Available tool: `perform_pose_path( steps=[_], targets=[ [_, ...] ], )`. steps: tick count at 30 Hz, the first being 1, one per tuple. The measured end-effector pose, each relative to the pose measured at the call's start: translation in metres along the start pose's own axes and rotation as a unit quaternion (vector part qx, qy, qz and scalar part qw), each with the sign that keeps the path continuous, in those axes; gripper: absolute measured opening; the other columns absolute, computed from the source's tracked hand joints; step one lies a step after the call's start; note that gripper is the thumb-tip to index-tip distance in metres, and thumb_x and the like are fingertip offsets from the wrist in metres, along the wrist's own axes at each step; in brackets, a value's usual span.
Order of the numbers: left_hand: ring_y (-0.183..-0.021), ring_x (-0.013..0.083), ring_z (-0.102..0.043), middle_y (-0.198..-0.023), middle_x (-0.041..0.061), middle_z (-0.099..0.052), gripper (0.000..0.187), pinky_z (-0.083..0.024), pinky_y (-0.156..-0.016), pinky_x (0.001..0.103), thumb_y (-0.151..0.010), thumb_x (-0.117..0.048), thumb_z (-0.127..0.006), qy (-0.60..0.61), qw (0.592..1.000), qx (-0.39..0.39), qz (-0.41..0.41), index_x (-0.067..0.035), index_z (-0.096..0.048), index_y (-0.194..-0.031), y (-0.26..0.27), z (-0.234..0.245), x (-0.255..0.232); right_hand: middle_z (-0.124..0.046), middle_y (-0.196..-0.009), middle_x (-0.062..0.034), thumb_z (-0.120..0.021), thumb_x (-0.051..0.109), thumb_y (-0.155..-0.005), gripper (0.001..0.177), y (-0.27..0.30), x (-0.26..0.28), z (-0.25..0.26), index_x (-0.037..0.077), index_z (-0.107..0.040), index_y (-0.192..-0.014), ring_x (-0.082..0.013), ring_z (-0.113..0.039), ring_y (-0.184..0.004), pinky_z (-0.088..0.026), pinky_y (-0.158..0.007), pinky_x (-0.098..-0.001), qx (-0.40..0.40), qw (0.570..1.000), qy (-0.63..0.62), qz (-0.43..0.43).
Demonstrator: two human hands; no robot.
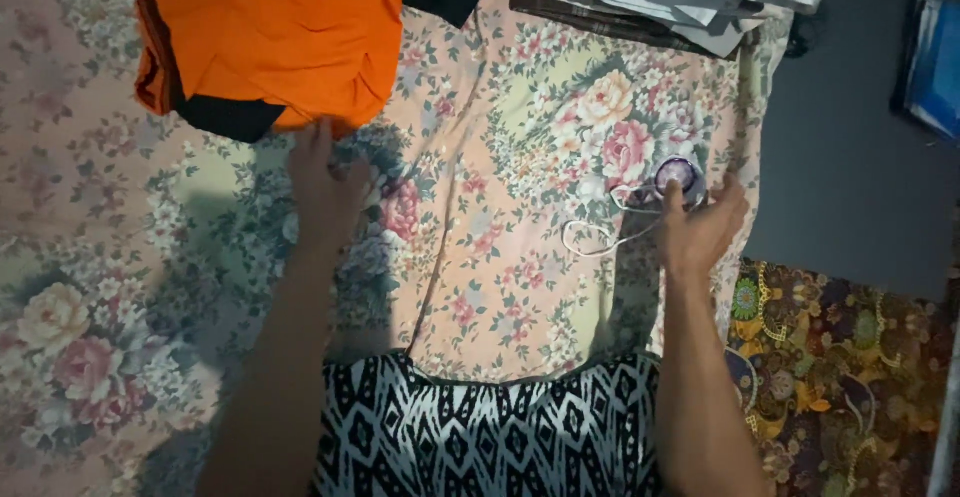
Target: Folding an orange shirt and black pants on a bed, then wiping a table surface with a cloth.
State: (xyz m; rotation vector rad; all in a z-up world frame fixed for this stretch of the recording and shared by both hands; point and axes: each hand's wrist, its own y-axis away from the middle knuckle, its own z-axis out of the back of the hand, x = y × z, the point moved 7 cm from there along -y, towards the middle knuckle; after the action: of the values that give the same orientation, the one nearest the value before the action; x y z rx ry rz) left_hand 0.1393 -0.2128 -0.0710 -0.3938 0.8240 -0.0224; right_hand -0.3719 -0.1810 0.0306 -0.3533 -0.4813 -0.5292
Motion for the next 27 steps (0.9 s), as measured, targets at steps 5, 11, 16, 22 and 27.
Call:
perform_pose_path(
  steps=[5, 11, 16, 22, 27],
  targets=[
    [-0.111, 0.026, -0.057, -0.126, 0.019, -0.059, 0.05, -0.051, -0.094, 0.037, -0.095, -0.007, -0.079, 0.201, 0.97, -0.044, 0.13, 0.007, -0.061, -0.14, -0.019, 0.025, -0.04, -0.055, -0.13, -0.0255, -0.077, 0.022, -0.102, 0.054, 0.013, 0.01, -0.003, -0.007, -0.05, -0.137, -0.0385, -0.055, -0.123, -0.045, -0.104, -0.0497, -0.054, 0.994, 0.002, 0.093],
    [-0.103, 0.0143, -0.062, -0.115, 0.01, -0.065, 0.042, -0.054, -0.087, 0.027, -0.09, -0.001, -0.078, 0.408, 0.902, 0.003, 0.137, 0.001, -0.066, -0.13, -0.018, 0.052, -0.157, -0.061, -0.136, -0.0152, -0.074, 0.013, -0.09, 0.057, 0.061, 0.068, -0.041, 0.005, -0.052, -0.142, -0.0259, -0.065, -0.115, -0.057, -0.094, -0.0421, 0.165, 0.96, -0.207, 0.089],
    [-0.113, 0.0232, -0.068, -0.12, 0.015, -0.07, 0.043, -0.056, -0.098, 0.036, -0.083, -0.001, -0.077, 0.329, 0.925, 0.11, -0.158, -0.002, -0.062, -0.123, 0.039, 0.073, -0.316, -0.033, -0.157, -0.0166, -0.083, 0.011, -0.077, 0.108, 0.126, 0.136, -0.023, 0.004, -0.011, -0.158, -0.0291, -0.039, -0.14, -0.033, -0.116, -0.0423, 0.333, 0.8, -0.433, 0.248],
    [-0.107, 0.027, -0.075, -0.117, 0.014, -0.075, 0.047, -0.058, -0.093, 0.035, -0.084, -0.011, -0.082, 0.299, 0.929, 0.211, -0.044, -0.005, -0.067, -0.128, 0.121, 0.045, -0.254, -0.059, -0.142, -0.0141, -0.066, 0.021, -0.094, 0.055, 0.152, 0.039, -0.064, 0.003, -0.048, -0.143, -0.0257, -0.059, -0.13, -0.047, -0.111, -0.042, 0.342, 0.835, -0.39, 0.185],
    [-0.117, 0.0515, -0.055, -0.128, 0.032, -0.058, 0.081, -0.047, -0.09, 0.053, -0.062, -0.017, -0.089, -0.022, 0.991, 0.106, -0.078, -0.002, -0.059, -0.135, 0.145, 0.056, -0.157, -0.066, -0.131, -0.0074, -0.05, 0.03, -0.103, 0.041, 0.174, 0.039, -0.058, 0.009, -0.054, -0.138, -0.0239, -0.066, -0.117, -0.054, -0.1, -0.0443, 0.365, 0.696, -0.593, -0.177]
  ],
)
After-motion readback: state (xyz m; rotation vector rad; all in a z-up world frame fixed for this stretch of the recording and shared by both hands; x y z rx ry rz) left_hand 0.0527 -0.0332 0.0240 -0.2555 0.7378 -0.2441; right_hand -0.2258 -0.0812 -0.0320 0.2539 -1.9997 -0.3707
